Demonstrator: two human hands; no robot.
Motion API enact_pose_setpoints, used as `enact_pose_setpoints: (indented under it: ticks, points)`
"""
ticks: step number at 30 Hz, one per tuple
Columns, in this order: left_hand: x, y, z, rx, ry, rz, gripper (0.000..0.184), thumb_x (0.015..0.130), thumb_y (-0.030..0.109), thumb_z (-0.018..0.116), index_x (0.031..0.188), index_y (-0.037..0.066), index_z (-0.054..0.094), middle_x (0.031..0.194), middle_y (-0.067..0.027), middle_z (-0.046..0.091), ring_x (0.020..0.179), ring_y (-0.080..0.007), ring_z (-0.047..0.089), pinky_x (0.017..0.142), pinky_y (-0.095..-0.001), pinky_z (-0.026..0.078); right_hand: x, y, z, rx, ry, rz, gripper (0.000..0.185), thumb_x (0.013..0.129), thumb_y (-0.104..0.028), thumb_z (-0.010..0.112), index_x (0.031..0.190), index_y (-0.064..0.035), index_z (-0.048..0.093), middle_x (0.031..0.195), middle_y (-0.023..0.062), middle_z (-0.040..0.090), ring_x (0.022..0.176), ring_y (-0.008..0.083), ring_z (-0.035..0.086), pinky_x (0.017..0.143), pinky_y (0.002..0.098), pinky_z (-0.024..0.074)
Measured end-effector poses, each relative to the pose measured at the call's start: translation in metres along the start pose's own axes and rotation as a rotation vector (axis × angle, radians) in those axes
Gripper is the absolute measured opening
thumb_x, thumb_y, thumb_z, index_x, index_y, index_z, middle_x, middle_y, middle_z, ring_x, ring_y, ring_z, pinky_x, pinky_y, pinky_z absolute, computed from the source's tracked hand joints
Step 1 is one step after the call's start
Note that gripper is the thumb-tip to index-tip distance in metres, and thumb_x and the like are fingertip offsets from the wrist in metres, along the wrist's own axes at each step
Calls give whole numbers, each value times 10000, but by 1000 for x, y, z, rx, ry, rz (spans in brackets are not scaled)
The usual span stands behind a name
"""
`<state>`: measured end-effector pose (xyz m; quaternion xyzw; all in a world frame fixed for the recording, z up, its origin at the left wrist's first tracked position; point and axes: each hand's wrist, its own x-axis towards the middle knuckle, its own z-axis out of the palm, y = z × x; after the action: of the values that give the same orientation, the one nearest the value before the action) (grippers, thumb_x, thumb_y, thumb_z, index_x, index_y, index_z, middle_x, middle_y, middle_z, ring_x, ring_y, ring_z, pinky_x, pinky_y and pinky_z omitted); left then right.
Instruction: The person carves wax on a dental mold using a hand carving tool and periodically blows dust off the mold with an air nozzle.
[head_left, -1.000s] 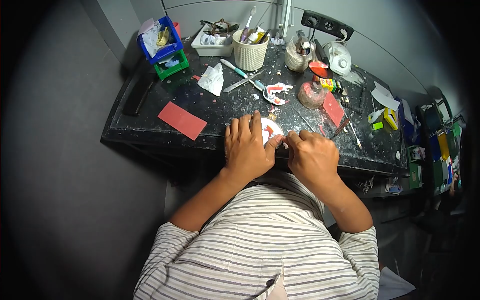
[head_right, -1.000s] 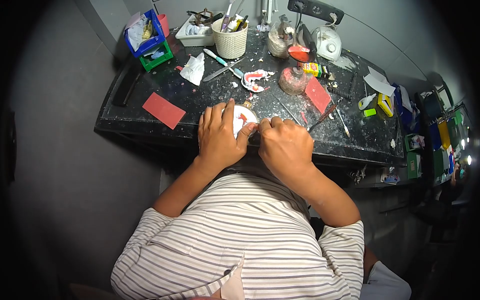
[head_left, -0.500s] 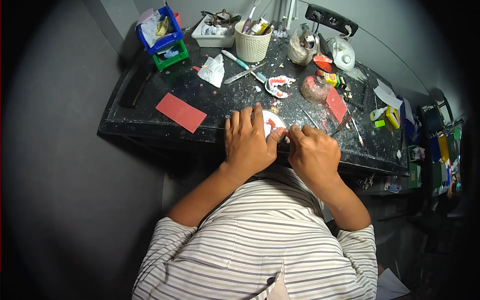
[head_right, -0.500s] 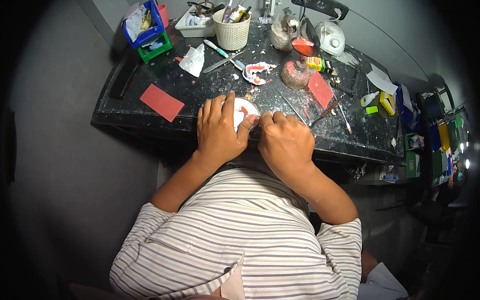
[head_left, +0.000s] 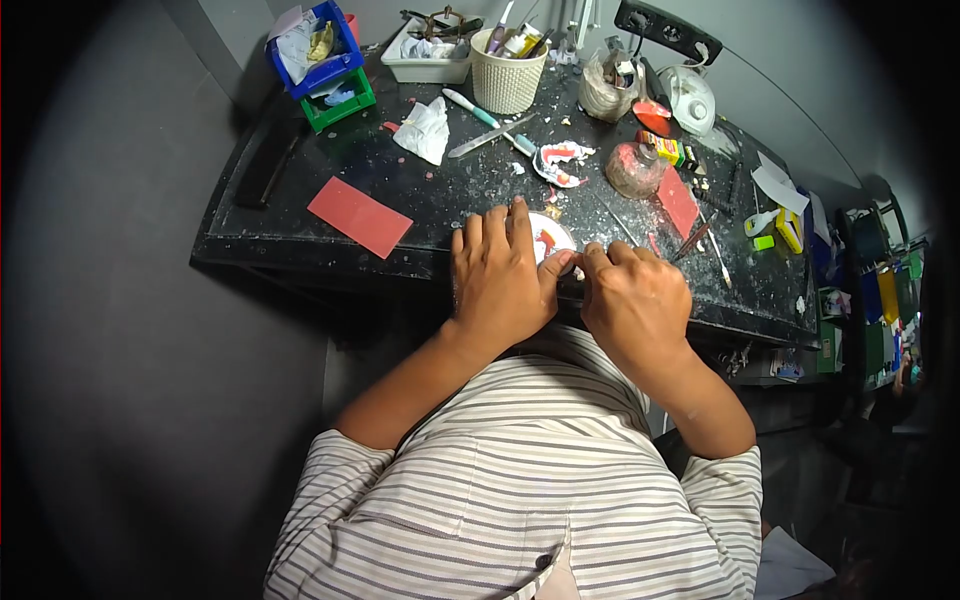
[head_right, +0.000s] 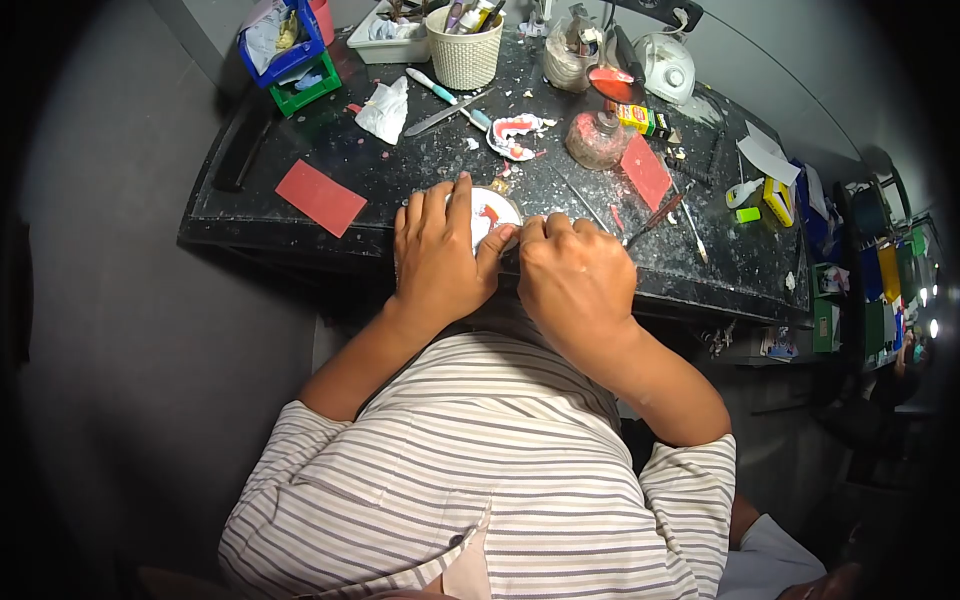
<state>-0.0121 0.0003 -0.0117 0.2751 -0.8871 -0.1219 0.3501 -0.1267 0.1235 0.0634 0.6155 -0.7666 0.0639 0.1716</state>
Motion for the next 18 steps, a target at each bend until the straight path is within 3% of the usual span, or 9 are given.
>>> enact_pose_setpoints:
  ticks: [13, 16, 18]
  points:
    - [2, -1, -3, -6, -24, -5, 722, 1013, 475, 654, 1410, -124, 588, 1246, -246, 635, 1087, -388, 586, 942, -509, 443, -2, 0, 2, 18, 35, 24, 97, 880, -117, 700, 923, -55, 760, 798, 125, 719, 724, 286, 739, 641, 421, 600]
    - [5, -8, -11, -48, -46, 6, 754, 987, 497, 707, 1391, -132, 606, 1251, -249, 649, 1101, -401, 607, 973, -507, 472, -6, 14, 2, 114, -49, 102, 74, 949, -114, 709, 943, -55, 754, 805, 136, 733, 725, 295, 750, 627, 427, 581]
    - [8, -19, -24, -137, -140, 66, 824, 926, 530, 787, 1367, -146, 620, 1249, -249, 662, 1118, -412, 629, 994, -498, 501, -11, 30, 12, 445, 64, 242, 74, 1004, -78, 698, 1064, -49, 731, 796, 128, 732, 689, 284, 737, 597, 402, 539]
